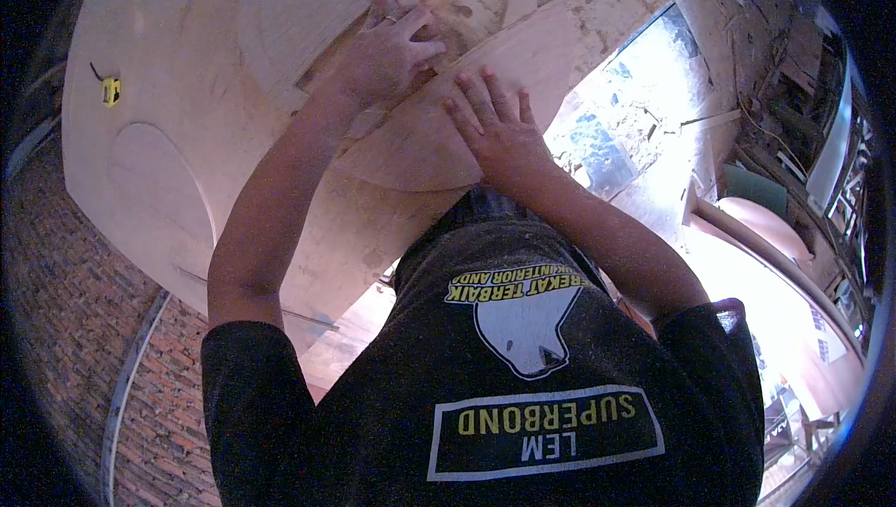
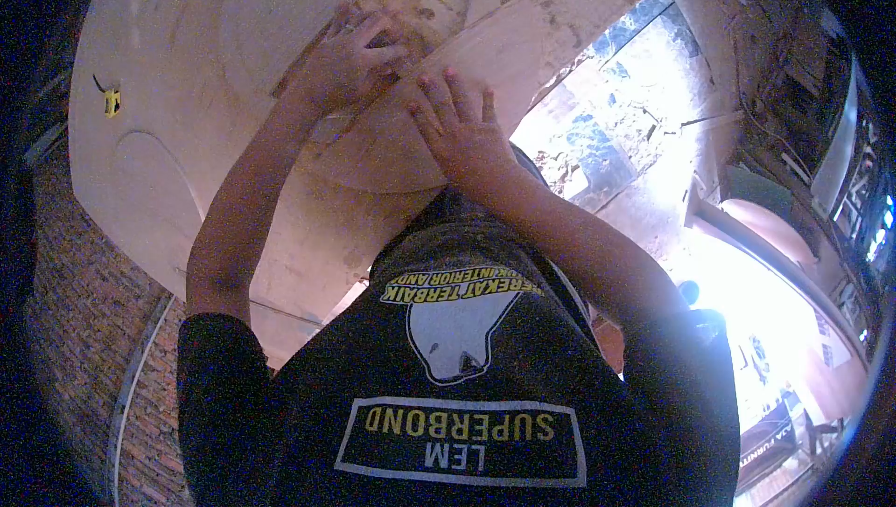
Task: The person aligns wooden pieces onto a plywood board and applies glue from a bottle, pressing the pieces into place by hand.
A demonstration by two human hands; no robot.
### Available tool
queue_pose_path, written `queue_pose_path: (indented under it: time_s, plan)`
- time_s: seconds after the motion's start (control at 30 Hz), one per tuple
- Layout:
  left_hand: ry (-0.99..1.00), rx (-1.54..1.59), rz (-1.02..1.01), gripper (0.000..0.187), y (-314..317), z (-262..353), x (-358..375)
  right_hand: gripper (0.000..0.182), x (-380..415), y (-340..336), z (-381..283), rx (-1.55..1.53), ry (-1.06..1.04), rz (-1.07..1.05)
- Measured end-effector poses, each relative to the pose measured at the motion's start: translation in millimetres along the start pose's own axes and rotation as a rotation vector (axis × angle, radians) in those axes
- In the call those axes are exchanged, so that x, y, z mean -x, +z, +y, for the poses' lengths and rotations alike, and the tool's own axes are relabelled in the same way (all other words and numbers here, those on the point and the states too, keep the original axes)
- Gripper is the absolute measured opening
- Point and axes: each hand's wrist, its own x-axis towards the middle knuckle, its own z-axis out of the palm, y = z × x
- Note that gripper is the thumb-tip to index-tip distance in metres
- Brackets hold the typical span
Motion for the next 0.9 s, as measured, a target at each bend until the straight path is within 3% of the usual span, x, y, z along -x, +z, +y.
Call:
queue_pose_path:
  time_s: [0.27,0.37,0.47,0.57,0.67,0.9]
  plan:
    - [-0.100,0.125,-0.029,0.026,2.4,1.6,1.6,0.098,1.1,-3.3,-0.3,-0.010,-0.003,-0.012]
    - [-0.096,0.041,0.146,0.030,5.7,5.4,5.9,0.098,1.4,-3.2,0.3,-0.022,-0.002,-0.009]
    - [-0.272,-0.073,0.138,0.040,3.2,20.9,11.5,0.098,1.0,1.5,-0.1,-0.018,0.008,0.016]
    - [-0.445,0.038,0.006,0.041,-5.8,33.3,11.6,0.097,2.5,2.4,0.7,-0.004,-0.002,0.021]
    - [-0.426,0.036,0.058,0.049,-3.4,34.4,15.3,0.096,2.6,0.6,0.4,-0.009,-0.006,0.015]
    - [-0.472,0.065,0.095,0.118,-8.6,31.2,17.6,0.100,1.7,-0.5,2.2,-0.029,-0.010,0.026]
